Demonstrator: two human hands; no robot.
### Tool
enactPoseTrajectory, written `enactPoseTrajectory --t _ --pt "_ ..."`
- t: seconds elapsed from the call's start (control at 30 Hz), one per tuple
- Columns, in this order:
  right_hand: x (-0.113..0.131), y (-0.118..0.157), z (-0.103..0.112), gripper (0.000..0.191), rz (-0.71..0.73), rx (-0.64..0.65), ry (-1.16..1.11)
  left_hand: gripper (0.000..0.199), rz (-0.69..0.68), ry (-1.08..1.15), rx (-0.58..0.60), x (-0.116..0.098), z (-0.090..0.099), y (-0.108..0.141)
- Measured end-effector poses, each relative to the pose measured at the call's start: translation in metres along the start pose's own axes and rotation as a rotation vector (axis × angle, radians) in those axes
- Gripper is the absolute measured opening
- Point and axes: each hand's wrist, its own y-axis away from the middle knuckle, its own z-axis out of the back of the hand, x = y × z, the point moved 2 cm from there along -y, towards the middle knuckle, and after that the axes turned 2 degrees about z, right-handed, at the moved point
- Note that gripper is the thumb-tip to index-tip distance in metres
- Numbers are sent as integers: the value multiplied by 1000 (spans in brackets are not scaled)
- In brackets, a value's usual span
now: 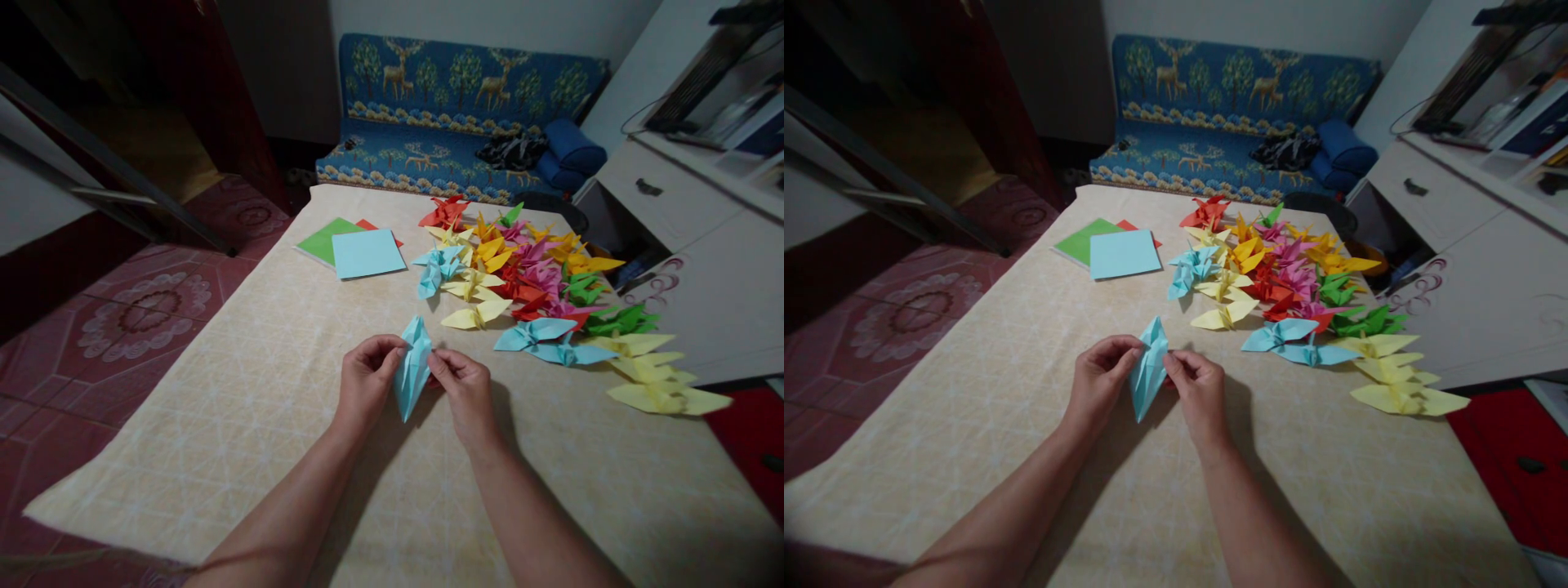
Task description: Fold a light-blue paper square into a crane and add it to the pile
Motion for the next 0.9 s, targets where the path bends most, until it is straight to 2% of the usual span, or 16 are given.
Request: enactPoseTrajectory --t 0.23,0.37,0.47,0.6,0.7,0.9 --pt "2 2 -2 18 48 -11 24 10 51 -129 115 -3 0 2" --pt "2 3 -4 15 104 19 63 20 63 -181 140 -3 -1 3" --pt "1 5 -6 13 141 20 85 24 86 -164 140 -1 -2 3" --pt "2 7 -7 14 143 21 94 18 96 -79 143 1 -2 2" --pt "2 8 -7 15 117 -8 90 16 69 -82 144 0 -2 2" --pt "5 8 -6 17 90 -21 95 16 -69 -195 143 -4 -4 6"
